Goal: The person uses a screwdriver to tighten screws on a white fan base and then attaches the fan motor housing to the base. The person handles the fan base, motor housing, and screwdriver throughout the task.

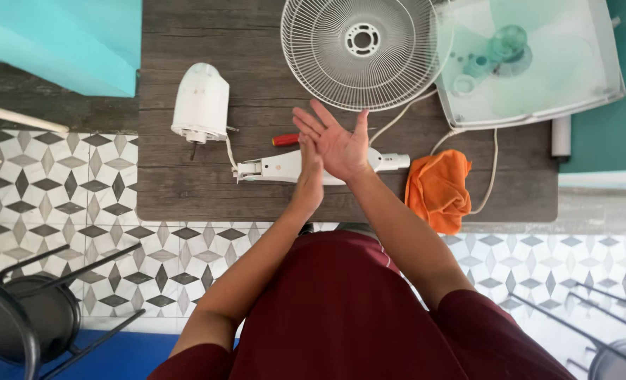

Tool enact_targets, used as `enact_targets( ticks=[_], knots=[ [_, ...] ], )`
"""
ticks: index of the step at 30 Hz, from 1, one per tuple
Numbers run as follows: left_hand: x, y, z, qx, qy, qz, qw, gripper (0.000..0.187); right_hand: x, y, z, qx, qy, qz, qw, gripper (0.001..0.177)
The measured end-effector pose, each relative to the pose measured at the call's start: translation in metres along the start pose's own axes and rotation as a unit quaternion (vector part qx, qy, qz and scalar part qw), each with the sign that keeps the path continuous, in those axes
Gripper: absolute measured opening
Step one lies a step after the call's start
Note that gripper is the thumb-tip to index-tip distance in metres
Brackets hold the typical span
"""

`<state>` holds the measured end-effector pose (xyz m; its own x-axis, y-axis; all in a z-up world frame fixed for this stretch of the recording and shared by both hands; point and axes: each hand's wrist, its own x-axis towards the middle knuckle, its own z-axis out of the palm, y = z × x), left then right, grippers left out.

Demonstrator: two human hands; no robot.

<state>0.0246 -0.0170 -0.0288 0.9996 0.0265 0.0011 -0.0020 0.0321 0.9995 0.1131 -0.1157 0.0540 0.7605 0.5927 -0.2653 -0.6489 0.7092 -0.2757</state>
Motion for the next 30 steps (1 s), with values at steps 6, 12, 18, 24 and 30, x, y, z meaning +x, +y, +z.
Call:
enact_targets(
  ticks=[6, 12, 18, 24, 30],
  knots=[
    [0.048, 0.027, 0.025, -0.114, 0.04, -0.08, 0.989, 0.085, -0.045, 0.031, -0.002, -0.434, 0.046, -0.127, 0.891, 0.089],
    [0.023, 0.065, 0.053, -0.137, -0.014, -0.112, 0.984, 0.093, -0.06, 0.018, -0.03, -0.484, 0.078, -0.102, 0.866, 0.079],
    [0.001, 0.068, 0.073, 0.002, -0.091, 0.02, 0.996, 0.089, -0.053, 0.0, -0.047, -0.33, 0.107, -0.083, 0.934, 0.075],
    [0.066, 0.028, 0.039, 0.215, 0.01, 0.084, 0.973, 0.074, -0.09, -0.003, -0.044, -0.347, -0.038, -0.054, 0.935, 0.077],
    [0.123, -0.019, -0.045, 0.252, 0.0, 0.008, 0.968, 0.054, -0.085, -0.073, -0.087, -0.617, 0.075, 0.01, 0.783, 0.059]
  ],
)
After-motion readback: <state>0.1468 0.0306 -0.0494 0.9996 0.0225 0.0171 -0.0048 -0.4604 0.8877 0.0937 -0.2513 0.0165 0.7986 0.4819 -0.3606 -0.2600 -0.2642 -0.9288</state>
